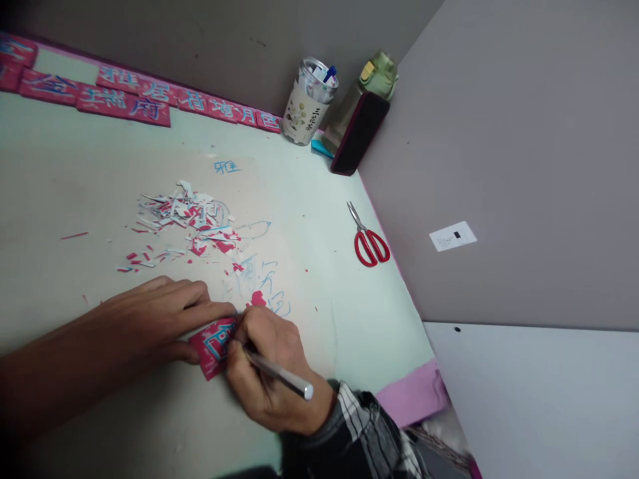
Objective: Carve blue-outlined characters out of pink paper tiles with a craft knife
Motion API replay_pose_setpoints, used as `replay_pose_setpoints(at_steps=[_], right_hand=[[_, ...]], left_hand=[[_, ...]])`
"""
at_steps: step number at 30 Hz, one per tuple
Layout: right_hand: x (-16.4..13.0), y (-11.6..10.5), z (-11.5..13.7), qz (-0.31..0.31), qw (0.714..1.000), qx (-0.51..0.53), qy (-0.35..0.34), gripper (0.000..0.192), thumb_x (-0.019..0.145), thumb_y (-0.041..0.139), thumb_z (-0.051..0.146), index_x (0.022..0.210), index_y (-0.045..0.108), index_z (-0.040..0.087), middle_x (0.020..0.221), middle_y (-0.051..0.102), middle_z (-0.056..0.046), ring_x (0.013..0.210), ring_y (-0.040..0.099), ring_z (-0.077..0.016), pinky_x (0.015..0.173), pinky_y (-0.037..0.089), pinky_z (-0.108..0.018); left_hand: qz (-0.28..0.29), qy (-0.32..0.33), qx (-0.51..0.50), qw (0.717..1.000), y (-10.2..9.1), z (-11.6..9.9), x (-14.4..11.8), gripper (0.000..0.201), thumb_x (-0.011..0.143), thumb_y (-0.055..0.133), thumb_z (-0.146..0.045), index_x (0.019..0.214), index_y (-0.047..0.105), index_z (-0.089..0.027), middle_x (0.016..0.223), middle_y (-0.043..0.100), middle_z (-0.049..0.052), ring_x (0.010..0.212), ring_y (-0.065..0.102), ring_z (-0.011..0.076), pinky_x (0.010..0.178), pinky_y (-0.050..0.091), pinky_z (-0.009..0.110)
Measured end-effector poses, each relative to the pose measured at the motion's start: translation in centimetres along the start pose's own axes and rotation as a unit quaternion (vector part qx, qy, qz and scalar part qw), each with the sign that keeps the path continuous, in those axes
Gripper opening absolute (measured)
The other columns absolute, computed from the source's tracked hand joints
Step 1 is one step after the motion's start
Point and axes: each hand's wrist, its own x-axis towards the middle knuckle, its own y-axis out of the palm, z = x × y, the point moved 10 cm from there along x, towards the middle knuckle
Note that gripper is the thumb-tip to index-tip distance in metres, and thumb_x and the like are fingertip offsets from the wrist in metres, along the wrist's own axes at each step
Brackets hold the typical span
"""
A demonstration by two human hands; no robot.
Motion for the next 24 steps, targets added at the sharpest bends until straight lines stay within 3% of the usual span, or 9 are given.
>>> replay_pose_setpoints(at_steps=[6,12,18,24], right_hand=[[-0.23,-0.02,-0.45,0.002,0.999,0.022,0.028,0.017,0.101,0.050,0.020,0.086,0.045,0.025,0.078,0.056,0.001,0.067,0.049,-0.0146,0.062,0.042,-0.031],[-0.55,0.15,-0.78,-0.001,0.999,0.034,0.042,0.017,0.102,0.050,0.022,0.086,0.045,0.025,0.078,0.056,0.001,0.067,0.048,-0.0147,0.062,0.040,-0.031],[-0.77,0.26,-0.95,-0.007,0.997,0.047,0.052,0.019,0.104,0.050,0.025,0.085,0.046,0.025,0.076,0.054,0.001,0.066,0.049,-0.0147,0.061,0.041,-0.030],[-0.86,0.16,-0.89,-0.016,0.997,0.049,0.054,0.019,0.105,0.050,0.027,0.087,0.048,0.025,0.077,0.057,0.001,0.068,0.052,-0.0151,0.061,0.042,-0.030]], left_hand=[[-0.037,-0.005,-0.017,0.999,0.29,0.21,-0.48,0.024,0.089,0.084,-0.040,0.105,0.070,-0.028,0.087,0.063,-0.002,0.076,0.059,0.0194,0.071,0.037,0.034],[-0.034,-0.005,-0.016,0.999,0.45,0.04,-0.85,0.038,0.081,0.091,-0.037,0.110,0.069,-0.027,0.093,0.065,-0.002,0.080,0.059,0.0212,0.074,0.038,0.035],[-0.027,-0.028,-0.010,0.999,0.31,0.18,-0.80,0.027,0.088,0.084,-0.038,0.109,0.070,-0.029,0.094,0.066,-0.001,0.081,0.060,0.0212,0.075,0.040,0.036],[-0.039,-0.030,-0.006,0.999,0.63,0.27,-0.82,0.043,0.075,0.094,-0.041,0.110,0.071,-0.029,0.093,0.066,-0.001,0.079,0.059,0.0226,0.073,0.039,0.036]])
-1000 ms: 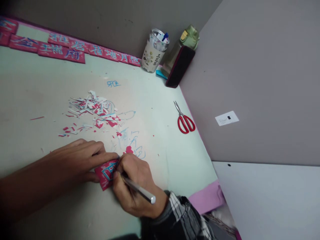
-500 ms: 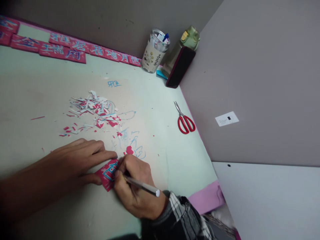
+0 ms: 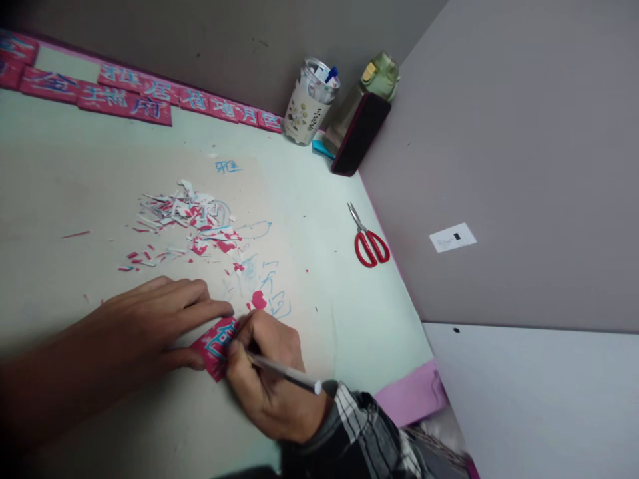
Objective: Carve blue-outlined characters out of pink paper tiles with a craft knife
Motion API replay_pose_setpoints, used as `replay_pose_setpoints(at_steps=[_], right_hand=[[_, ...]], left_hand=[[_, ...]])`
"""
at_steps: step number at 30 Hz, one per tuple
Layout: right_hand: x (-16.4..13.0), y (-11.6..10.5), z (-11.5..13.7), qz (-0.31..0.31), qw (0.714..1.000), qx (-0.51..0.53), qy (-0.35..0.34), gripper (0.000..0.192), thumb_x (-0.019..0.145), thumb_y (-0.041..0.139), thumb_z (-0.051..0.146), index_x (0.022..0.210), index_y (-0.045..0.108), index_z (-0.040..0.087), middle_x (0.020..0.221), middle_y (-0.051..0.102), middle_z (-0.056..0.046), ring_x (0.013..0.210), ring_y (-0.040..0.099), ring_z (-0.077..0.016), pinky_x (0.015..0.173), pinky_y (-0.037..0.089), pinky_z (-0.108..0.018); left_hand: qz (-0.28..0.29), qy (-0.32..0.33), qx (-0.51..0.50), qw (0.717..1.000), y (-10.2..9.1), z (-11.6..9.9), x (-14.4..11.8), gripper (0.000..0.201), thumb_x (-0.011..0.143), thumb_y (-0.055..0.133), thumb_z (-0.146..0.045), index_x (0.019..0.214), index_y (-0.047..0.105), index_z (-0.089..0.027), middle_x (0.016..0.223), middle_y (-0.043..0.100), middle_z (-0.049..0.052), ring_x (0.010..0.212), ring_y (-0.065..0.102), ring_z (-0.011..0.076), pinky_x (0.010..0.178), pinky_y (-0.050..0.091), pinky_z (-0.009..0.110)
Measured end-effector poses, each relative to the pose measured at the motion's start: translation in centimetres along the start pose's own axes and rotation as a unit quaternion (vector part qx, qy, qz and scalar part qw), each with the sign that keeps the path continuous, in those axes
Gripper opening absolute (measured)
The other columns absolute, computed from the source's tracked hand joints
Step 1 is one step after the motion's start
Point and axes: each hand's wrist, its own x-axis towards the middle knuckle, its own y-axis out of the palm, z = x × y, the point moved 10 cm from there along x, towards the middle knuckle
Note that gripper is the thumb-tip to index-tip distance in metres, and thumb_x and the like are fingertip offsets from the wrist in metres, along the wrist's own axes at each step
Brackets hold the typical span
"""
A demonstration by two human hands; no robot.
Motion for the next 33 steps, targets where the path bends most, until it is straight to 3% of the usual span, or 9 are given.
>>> replay_pose_setpoints(at_steps=[10,19,22,25,28,31,33], right_hand=[[-0.4,-0.1,0.1,-0.029,0.999,-0.027,0.004,0.020,0.102,0.053,0.023,0.083,0.046,0.025,0.074,0.057,0.001,0.063,0.049,-0.0140,0.059,0.041,-0.030],[-0.7,0.0,0.4,-0.032,0.998,-0.053,-0.033,0.015,0.099,0.053,0.017,0.087,0.047,0.025,0.077,0.057,0.002,0.067,0.051,-0.0140,0.061,0.042,-0.029],[-0.7,0.0,0.3,-0.039,0.996,-0.072,-0.035,0.015,0.100,0.052,0.017,0.088,0.047,0.024,0.078,0.058,0.001,0.068,0.053,-0.0144,0.061,0.043,-0.029],[-0.7,0.0,0.4,-0.039,0.996,-0.074,-0.037,0.015,0.100,0.051,0.017,0.088,0.047,0.024,0.078,0.057,0.001,0.068,0.053,-0.0147,0.062,0.043,-0.030],[-0.6,0.1,0.4,-0.032,0.996,-0.068,-0.041,0.015,0.100,0.051,0.017,0.088,0.047,0.024,0.079,0.058,0.001,0.069,0.053,-0.0149,0.063,0.044,-0.030],[-0.5,0.1,0.5,-0.029,0.996,-0.068,-0.054,0.014,0.099,0.052,0.016,0.090,0.046,0.025,0.079,0.057,0.001,0.069,0.052,-0.0145,0.063,0.043,-0.030],[-0.5,0.1,0.7,-0.028,0.995,-0.071,-0.069,0.014,0.098,0.053,0.016,0.090,0.045,0.025,0.078,0.055,0.002,0.068,0.050,-0.0139,0.062,0.042,-0.030]], left_hand=[[0.027,-0.033,-0.003,0.999,-0.8,-0.5,0.2,0.038,0.078,0.093,-0.040,0.105,0.071,-0.026,0.096,0.067,0.000,0.081,0.059,0.0241,0.076,0.039,0.038],[-0.015,-0.028,0.011,0.999,-0.8,-1.1,0.1,0.039,0.073,0.094,-0.031,0.093,0.061,-0.024,0.091,0.062,0.001,0.080,0.057,0.0256,0.074,0.040,0.040],[-0.059,-0.010,0.062,0.996,-1.2,-1.6,0.1,0.043,0.071,0.094,-0.036,0.087,0.056,-0.024,0.086,0.059,0.001,0.075,0.054,0.0250,0.070,0.039,0.040],[-0.044,-0.007,0.072,0.996,-1.1,-1.3,0.1,0.051,0.067,0.096,-0.048,0.086,0.056,-0.024,0.085,0.059,0.001,0.074,0.054,0.0249,0.069,0.039,0.039],[0.003,-0.002,0.003,1.000,-0.4,-0.7,0.3,0.053,0.068,0.096,-0.050,0.096,0.060,-0.022,0.098,0.067,0.004,0.084,0.060,0.0264,0.075,0.043,0.039],[0.013,0.041,-0.089,0.995,-0.1,-1.1,0.5,0.057,0.080,0.088,-0.031,0.128,0.058,-0.022,0.125,0.071,0.006,0.108,0.065,0.0276,0.090,0.045,0.038],[0.018,0.059,-0.119,0.991,0.3,-1.3,0.6,0.067,0.084,0.079,-0.016,0.143,0.051,-0.024,0.130,0.072,0.004,0.116,0.065,0.0256,0.095,0.044,0.036]])
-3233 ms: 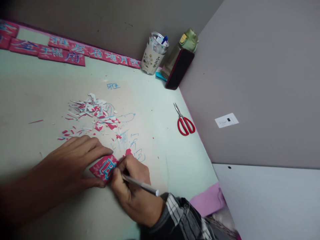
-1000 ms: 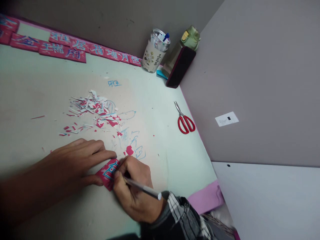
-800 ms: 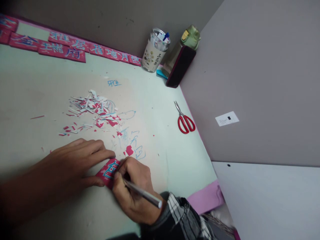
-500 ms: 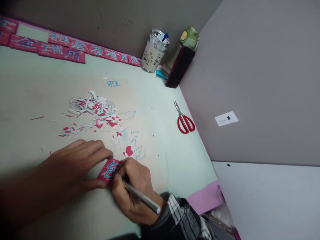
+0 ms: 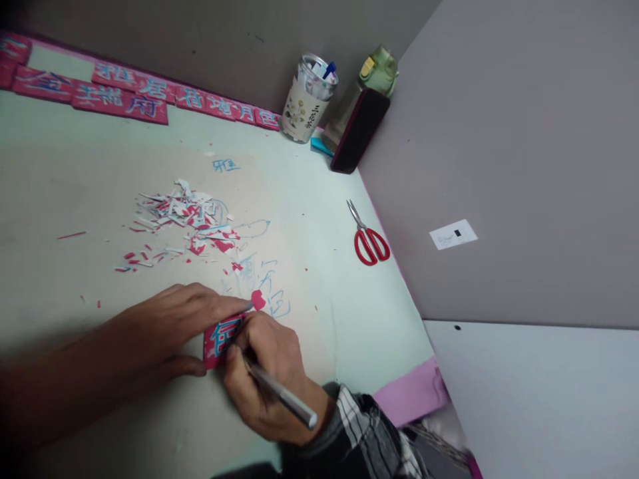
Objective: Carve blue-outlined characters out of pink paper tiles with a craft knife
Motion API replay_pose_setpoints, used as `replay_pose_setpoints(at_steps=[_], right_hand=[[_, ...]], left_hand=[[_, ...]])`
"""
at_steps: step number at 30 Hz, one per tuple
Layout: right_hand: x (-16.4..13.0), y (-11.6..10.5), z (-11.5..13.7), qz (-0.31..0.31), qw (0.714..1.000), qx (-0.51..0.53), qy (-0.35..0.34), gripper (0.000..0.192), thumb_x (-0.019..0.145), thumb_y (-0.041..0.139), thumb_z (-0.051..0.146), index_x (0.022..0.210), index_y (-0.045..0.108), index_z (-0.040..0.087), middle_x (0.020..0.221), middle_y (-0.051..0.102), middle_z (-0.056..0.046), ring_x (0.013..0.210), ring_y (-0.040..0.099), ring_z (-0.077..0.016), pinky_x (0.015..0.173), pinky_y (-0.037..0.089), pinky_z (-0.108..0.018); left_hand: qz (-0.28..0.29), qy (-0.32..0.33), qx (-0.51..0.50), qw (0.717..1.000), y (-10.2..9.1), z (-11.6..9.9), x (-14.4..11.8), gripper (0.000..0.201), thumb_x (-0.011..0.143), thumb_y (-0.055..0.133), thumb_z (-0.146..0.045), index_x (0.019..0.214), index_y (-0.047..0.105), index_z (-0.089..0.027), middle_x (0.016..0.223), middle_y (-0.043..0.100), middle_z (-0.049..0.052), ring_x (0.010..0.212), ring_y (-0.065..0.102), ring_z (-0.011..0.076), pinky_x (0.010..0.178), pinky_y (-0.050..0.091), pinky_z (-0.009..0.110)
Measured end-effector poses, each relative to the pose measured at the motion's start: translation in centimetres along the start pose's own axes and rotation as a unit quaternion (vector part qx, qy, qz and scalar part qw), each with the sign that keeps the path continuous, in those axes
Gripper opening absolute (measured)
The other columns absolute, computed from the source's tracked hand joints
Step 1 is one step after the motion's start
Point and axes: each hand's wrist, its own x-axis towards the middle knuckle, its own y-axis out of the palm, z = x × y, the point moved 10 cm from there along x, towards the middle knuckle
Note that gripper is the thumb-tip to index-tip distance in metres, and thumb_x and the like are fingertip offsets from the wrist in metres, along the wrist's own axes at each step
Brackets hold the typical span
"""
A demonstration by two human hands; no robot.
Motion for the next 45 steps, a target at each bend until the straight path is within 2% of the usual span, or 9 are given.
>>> replay_pose_setpoints(at_steps=[4,8,16,21,24,27,30,34,45], right_hand=[[-0.07,0.11,-0.06,0.003,1.000,0.006,-0.009,0.015,0.098,0.053,0.017,0.090,0.044,0.025,0.077,0.052,0.003,0.067,0.049,-0.0135,0.061,0.040,-0.029],[-0.15,0.11,-0.15,0.008,1.000,0.009,0.000,0.015,0.099,0.052,0.018,0.090,0.043,0.025,0.078,0.052,0.003,0.068,0.049,-0.0140,0.062,0.041,-0.030],[-0.12,0.25,-0.06,0.015,1.000,0.015,0.002,0.014,0.099,0.051,0.017,0.091,0.044,0.025,0.077,0.053,0.003,0.067,0.050,-0.0144,0.061,0.041,-0.030],[-0.32,0.37,-0.11,0.012,1.000,0.004,-0.003,0.015,0.098,0.052,0.017,0.090,0.043,0.025,0.077,0.053,0.003,0.067,0.049,-0.0145,0.061,0.041,-0.030],[-0.45,0.40,-0.19,0.009,1.000,0.004,-0.001,0.014,0.098,0.052,0.017,0.090,0.044,0.025,0.078,0.054,0.002,0.068,0.051,-0.0149,0.062,0.042,-0.030],[-0.47,0.43,-0.31,0.012,1.000,0.007,0.001,0.014,0.098,0.053,0.018,0.090,0.045,0.025,0.078,0.055,0.002,0.068,0.052,-0.0146,0.062,0.042,-0.030],[-0.38,0.55,-0.56,0.023,1.000,0.015,0.013,0.013,0.099,0.052,0.018,0.090,0.045,0.025,0.078,0.057,0.002,0.067,0.052,-0.0147,0.062,0.042,-0.031],[-0.25,0.59,-0.58,0.025,0.999,0.026,0.024,0.013,0.099,0.052,0.018,0.089,0.046,0.024,0.079,0.060,0.001,0.068,0.055,-0.0153,0.063,0.044,-0.031],[-0.47,0.68,-0.41,0.021,0.999,0.015,0.032,0.014,0.098,0.054,0.021,0.087,0.046,0.025,0.078,0.062,0.001,0.065,0.055,-0.0151,0.061,0.045,-0.031]], left_hand=[[0.019,-0.012,0.018,1.000,1.01,0.48,0.19,0.072,0.080,0.071,-0.006,0.146,0.051,-0.028,0.117,0.076,0.000,0.110,0.067,0.0252,0.091,0.045,0.035],[0.014,-0.023,0.030,0.999,0.96,0.55,0.21,0.072,0.078,0.079,-0.010,0.144,0.056,-0.026,0.116,0.076,0.002,0.109,0.068,0.0262,0.092,0.046,0.035],[0.019,-0.074,-0.028,0.997,0.96,0.61,-0.10,0.070,0.078,0.077,-0.004,0.143,0.059,-0.027,0.110,0.074,0.001,0.107,0.066,0.0240,0.092,0.049,0.033],[0.000,-0.053,-0.050,0.997,0.77,0.59,-0.31,0.071,0.085,0.075,-0.010,0.150,0.052,-0.026,0.120,0.075,0.003,0.104,0.063,0.0233,0.091,0.051,0.032],[0.000,-0.043,-0.032,0.999,0.73,0.42,-0.26,0.065,0.088,0.073,-0.014,0.148,0.054,-0.029,0.126,0.075,0.001,0.103,0.063,0.0241,0.084,0.051,0.031],[0.005,-0.053,-0.020,0.998,0.58,0.37,-0.11,0.064,0.088,0.073,-0.016,0.148,0.054,-0.028,0.119,0.077,0.001,0.102,0.064,0.0237,0.079,0.050,0.030],[0.010,-0.077,-0.017,0.997,0.37,0.56,0.03,0.069,0.086,0.075,-0.015,0.149,0.053,-0.027,0.111,0.077,0.001,0.104,0.065,0.0233,0.081,0.050,0.029],[0.020,-0.097,-0.008,0.995,0.47,0.83,0.08,0.064,0.085,0.075,-0.018,0.146,0.056,-0.029,0.109,0.076,0.000,0.103,0.066,0.0233,0.082,0.050,0.030],[0.002,-0.084,0.002,0.996,0.59,0.78,-0.06,0.063,0.083,0.079,-0.019,0.141,0.057,-0.029,0.108,0.076,0.001,0.101,0.068,0.0261,0.078,0.051,0.033]])
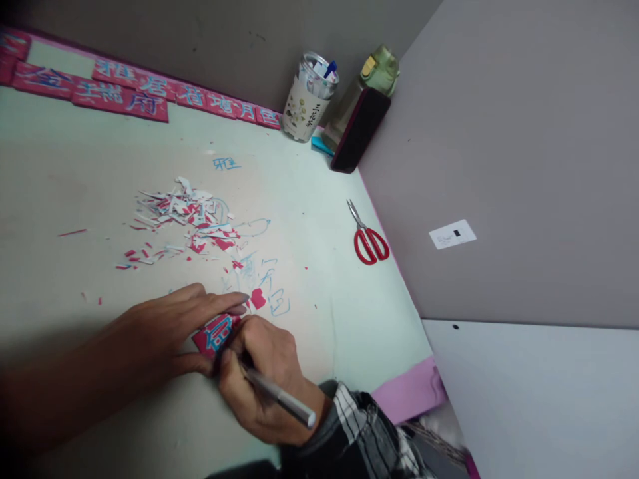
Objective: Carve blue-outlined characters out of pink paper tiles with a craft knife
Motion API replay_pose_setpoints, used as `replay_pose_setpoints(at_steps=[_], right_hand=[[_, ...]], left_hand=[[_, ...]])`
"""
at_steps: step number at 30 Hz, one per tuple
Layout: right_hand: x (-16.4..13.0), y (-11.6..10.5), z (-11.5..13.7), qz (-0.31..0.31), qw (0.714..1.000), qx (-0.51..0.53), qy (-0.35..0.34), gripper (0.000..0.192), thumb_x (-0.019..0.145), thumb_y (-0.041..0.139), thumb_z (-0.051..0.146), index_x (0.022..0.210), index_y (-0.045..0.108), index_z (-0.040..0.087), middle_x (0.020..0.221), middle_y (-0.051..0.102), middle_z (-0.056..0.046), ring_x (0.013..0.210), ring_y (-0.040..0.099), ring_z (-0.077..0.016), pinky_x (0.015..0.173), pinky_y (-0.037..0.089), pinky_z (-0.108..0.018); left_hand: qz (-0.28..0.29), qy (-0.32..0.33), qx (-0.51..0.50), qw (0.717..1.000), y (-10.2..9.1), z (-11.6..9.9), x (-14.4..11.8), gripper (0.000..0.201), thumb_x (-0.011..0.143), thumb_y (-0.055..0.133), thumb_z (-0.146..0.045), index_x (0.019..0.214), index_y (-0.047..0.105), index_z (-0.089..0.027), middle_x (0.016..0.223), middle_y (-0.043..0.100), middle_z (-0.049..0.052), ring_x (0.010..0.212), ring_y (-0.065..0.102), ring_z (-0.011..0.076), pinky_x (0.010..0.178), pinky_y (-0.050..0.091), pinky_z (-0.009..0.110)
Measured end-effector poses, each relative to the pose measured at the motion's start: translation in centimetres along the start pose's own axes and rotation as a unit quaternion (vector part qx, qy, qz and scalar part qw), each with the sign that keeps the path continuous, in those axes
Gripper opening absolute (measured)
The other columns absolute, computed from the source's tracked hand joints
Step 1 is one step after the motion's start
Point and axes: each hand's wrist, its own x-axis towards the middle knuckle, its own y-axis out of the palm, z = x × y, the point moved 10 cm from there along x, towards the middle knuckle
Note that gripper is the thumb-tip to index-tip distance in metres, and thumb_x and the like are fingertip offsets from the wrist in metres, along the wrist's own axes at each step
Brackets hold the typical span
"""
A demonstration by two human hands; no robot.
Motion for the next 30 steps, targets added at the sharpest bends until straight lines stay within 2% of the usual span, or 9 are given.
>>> replay_pose_setpoints(at_steps=[4,9,13,16,21,25,30], right_hand=[[-0.1,0.0,-0.1,-0.006,1.000,0.009,-0.001,0.014,0.098,0.055,0.021,0.088,0.047,0.025,0.078,0.062,0.001,0.066,0.056,-0.0148,0.061,0.045,-0.031],[-0.1,0.0,0.0,-0.005,1.000,0.001,-0.003,0.015,0.098,0.054,0.020,0.087,0.045,0.025,0.076,0.059,0.002,0.065,0.053,-0.0141,0.060,0.043,-0.030],[0.2,0.0,-0.1,-0.003,1.000,0.016,0.013,0.017,0.100,0.053,0.021,0.085,0.046,0.025,0.077,0.061,0.001,0.066,0.054,-0.0142,0.062,0.045,-0.030],[0.3,0.0,-0.2,-0.003,1.000,0.017,0.018,0.019,0.101,0.054,0.022,0.084,0.046,0.025,0.075,0.061,0.001,0.064,0.054,-0.0135,0.060,0.043,-0.030],[0.1,-0.1,0.2,-0.015,1.000,-0.020,-0.013,0.019,0.098,0.055,0.020,0.085,0.043,0.026,0.072,0.055,0.003,0.059,0.047,-0.0126,0.056,0.038,-0.029],[0.0,-0.1,0.7,-0.019,0.999,-0.034,-0.037,0.018,0.096,0.055,0.018,0.086,0.043,0.026,0.072,0.050,0.005,0.057,0.043,-0.0117,0.053,0.035,-0.028],[0.1,0.0,1.5,-0.019,0.996,-0.059,-0.070,0.018,0.094,0.053,0.013,0.089,0.043,0.026,0.074,0.050,0.004,0.058,0.044,-0.0122,0.054,0.035,-0.028]], left_hand=[[-0.007,0.010,0.003,1.000,0.5,0.0,-0.1,0.066,0.082,0.079,-0.018,0.142,0.055,-0.027,0.115,0.076,0.004,0.104,0.068,0.0279,0.084,0.052,0.036],[-0.045,0.032,0.002,0.998,0.7,0.3,-0.4,0.072,0.080,0.076,-0.014,0.146,0.051,-0.026,0.122,0.076,0.006,0.106,0.069,0.0286,0.088,0.052,0.037],[-0.020,0.034,-0.033,0.999,0.5,0.5,-0.5,0.069,0.086,0.073,-0.017,0.150,0.048,-0.027,0.132,0.074,0.007,0.113,0.069,0.0276,0.091,0.052,0.036],[-0.011,0.015,-0.055,0.998,-0.1,0.7,-0.5,0.060,0.091,0.068,-0.018,0.148,0.051,-0.027,0.132,0.074,0.006,0.113,0.070,0.0261,0.091,0.053,0.034],[-0.037,-0.019,-0.069,0.997,-0.9,0.9,-0.6,0.051,0.093,0.064,-0.019,0.143,0.055,-0.024,0.124,0.076,0.006,0.111,0.072,0.0246,0.093,0.055,0.035],[-0.042,-0.021,-0.065,0.997,-0.6,1.2,-0.7,0.054,0.091,0.067,-0.020,0.143,0.056,-0.026,0.128,0.075,0.008,0.113,0.072,0.0260,0.094,0.057,0.036],[-0.045,-0.019,-0.063,0.997,-0.3,1.6,-0.8,0.055,0.088,0.068,-0.018,0.142,0.058,-0.026,0.128,0.075,0.007,0.112,0.072,0.0268,0.091,0.058,0.037]])
